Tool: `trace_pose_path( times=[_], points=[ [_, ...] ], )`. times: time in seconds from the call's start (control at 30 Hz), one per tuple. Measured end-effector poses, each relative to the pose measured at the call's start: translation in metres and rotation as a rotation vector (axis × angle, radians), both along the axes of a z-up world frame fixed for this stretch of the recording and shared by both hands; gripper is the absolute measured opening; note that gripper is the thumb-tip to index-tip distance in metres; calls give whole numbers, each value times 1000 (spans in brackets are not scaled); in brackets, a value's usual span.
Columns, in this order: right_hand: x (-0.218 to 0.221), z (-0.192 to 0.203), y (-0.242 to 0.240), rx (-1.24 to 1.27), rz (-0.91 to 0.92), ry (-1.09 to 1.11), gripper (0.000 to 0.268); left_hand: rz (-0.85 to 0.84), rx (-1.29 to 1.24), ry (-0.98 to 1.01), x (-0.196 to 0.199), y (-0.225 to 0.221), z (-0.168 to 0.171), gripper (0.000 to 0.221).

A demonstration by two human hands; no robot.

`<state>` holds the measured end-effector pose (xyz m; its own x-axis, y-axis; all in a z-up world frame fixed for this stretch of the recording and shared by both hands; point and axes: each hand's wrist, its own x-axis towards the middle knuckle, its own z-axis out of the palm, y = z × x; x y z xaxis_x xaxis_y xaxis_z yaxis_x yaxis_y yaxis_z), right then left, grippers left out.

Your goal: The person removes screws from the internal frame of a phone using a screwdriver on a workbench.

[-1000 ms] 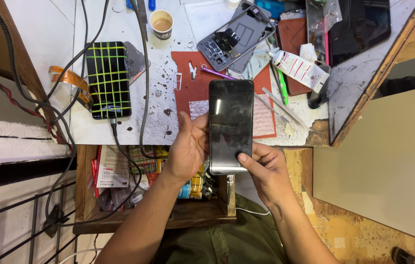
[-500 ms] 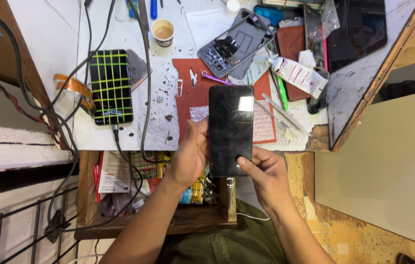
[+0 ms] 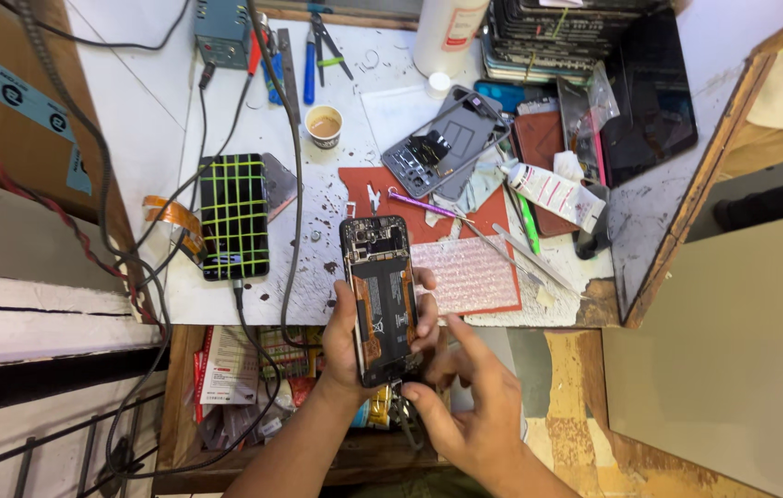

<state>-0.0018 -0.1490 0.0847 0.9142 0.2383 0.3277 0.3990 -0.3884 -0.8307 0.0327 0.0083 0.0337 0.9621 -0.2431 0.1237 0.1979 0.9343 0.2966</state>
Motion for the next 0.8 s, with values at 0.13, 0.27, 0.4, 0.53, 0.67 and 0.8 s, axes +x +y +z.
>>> trace_pose_path(
  times=[0.13, 0.27, 0.4, 0.53, 0.67, 0.8],
  points=[
    [5, -15, 1, 20, 72, -22, 77, 57, 52, 94, 2, -1, 8, 88],
    [5, -11, 2, -294, 131, 129, 73, 10, -30, -8, 1, 0, 1, 87],
    [8, -12, 3, -354, 136, 233, 68, -45, -11, -81, -1, 2, -2, 89],
    [24, -6, -23, -142, 69, 241, 40, 23, -21, 128, 0, 2, -1, 79],
    [36, 45, -68, 189, -226, -91, 113, 9, -69, 5, 1, 0, -2, 77],
    [35, 77, -77, 288, -357, -90, 108, 1, -82, -23, 0, -2, -1, 80]
  ],
)
